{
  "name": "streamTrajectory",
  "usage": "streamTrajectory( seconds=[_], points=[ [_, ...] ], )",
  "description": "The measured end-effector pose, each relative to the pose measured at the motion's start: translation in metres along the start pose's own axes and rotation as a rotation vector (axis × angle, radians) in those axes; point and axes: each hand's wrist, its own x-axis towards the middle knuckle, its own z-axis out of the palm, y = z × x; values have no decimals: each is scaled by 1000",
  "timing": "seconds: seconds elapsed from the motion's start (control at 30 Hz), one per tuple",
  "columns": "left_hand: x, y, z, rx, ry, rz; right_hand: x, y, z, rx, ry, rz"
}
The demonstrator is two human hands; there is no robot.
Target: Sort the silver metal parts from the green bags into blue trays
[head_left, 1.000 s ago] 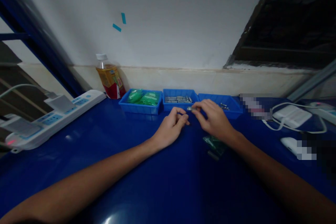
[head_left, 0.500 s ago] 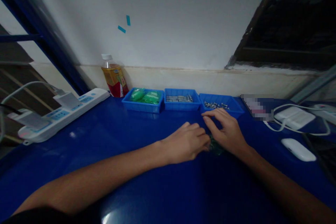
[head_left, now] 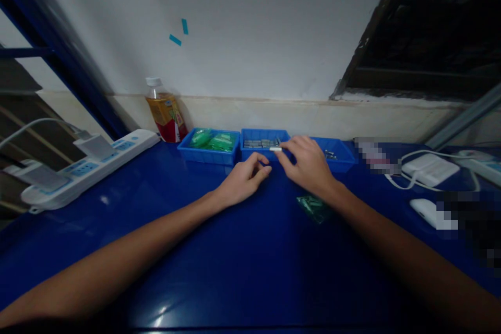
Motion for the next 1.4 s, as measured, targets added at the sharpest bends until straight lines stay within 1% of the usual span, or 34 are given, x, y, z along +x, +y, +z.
streamTrajectory(
  seconds=[0.07,0.13,0.23,0.3,0.37,0.43,0.47,0.6,0.7,0.77,0.87,0.93,0.97,1.0,1.07,1.1,1.17,1.27,1.33,1.4],
  points=[
    [-3,-4,-1,201,-41,75,15,7,8,-87,-16,70],
    [-7,-5,-1,345,-75,174,19,10,14,-151,-20,112],
    [-12,-3,-2,437,-60,266,0,10,15,-212,-2,130],
    [-12,-1,-1,452,-29,277,-20,10,10,-214,-27,195],
    [-7,-1,1,452,7,264,-36,13,5,-187,-97,303],
    [2,-2,3,450,34,236,-44,18,1,-138,-148,375],
    [7,-2,5,455,40,218,-45,21,0,-111,-151,388],
    [25,-4,9,496,24,141,-45,33,-3,-38,-97,386],
    [28,-8,10,494,15,121,-59,35,-15,16,-71,335],
    [26,-11,12,484,20,128,-74,33,-27,87,-122,278],
    [22,-14,14,486,42,132,-96,27,-43,176,-296,197],
    [20,-13,15,495,67,147,-101,24,-44,216,-363,191],
    [18,-11,16,496,79,165,-100,23,-42,247,-369,211],
    [17,-9,16,492,83,188,-97,22,-38,288,-361,243],
    [16,-5,15,467,58,241,-85,18,-27,383,-314,331],
    [15,-3,14,443,33,260,-77,15,-21,427,-270,372],
    [14,-1,12,371,-15,280,-61,6,-10,513,-143,419],
    [14,-1,10,255,-21,302,-43,-10,1,572,44,379],
    [13,-3,9,231,-13,335,-38,-17,4,551,99,318],
    [13,-4,8,254,-5,370,-39,-19,2,527,110,263]
  ],
)
